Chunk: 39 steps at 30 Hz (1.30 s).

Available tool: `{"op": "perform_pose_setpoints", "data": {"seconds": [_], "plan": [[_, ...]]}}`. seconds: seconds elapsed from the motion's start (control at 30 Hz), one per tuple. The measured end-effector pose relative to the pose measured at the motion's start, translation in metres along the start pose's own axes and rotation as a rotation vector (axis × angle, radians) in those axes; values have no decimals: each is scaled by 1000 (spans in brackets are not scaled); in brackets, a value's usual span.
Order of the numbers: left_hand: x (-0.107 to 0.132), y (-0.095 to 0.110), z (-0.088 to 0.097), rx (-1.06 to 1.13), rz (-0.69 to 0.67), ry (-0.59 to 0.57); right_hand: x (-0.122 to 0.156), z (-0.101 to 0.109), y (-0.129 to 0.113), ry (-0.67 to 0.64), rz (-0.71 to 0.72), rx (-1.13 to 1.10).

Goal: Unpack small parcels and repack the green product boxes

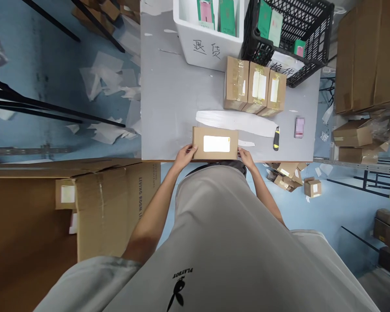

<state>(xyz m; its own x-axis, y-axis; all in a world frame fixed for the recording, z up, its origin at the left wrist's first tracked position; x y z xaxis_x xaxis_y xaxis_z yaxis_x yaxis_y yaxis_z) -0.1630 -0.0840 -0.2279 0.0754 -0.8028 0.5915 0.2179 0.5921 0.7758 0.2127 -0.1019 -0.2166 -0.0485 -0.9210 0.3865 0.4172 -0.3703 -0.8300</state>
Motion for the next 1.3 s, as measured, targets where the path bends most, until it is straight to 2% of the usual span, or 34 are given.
{"op": "perform_pose_setpoints", "data": {"seconds": [0.1, 0.27, 0.43, 0.53, 0.63, 0.77, 0.97, 1.07, 1.17, 1.23, 1.3], "plan": [[11, -11, 4, 18, 43, 9, 13, 3, 12, -11, -117, -17], [29, -17, 3, 72, 71, -11, 34, -11, 11, -127, -129, -62], [35, -1, 3, 86, 55, 16, 35, -11, -6, -42, -84, -91], [34, 16, 5, 150, -45, 43, 29, 4, -24, 46, -16, -55], [31, 29, 14, 157, -130, 138, 21, 20, -45, 110, 66, -27], [24, 37, 17, 124, -165, 207, 9, 29, -59, 137, 84, 30], [21, 22, 8, 109, -55, 206, 3, 24, -43, 95, 43, 53], [21, 8, 13, 144, -46, 206, 9, 28, -27, 58, 18, -11], [19, -9, 21, 159, 19, 233, 17, 34, -9, 49, -67, -20], [16, -17, 21, 90, 62, 190, 22, 31, 0, 23, -114, 8], [14, -19, 13, 7, 77, 78, 25, 22, 6, -39, -150, 20]]}}
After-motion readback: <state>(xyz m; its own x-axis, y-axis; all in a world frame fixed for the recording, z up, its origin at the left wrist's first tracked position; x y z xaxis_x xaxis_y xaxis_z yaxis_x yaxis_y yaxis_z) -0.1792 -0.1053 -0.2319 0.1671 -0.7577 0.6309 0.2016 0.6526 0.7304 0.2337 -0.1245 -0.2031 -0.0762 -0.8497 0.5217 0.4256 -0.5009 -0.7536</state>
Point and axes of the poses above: each hand's wrist, its own x-axis away from the middle knuckle, its own z-axis out of the back of the hand, y = z × x, the point moved 5 cm from there along -x, towards the middle knuckle, and after that the axes turned 3 degrees about z, right-handed, at the moved point
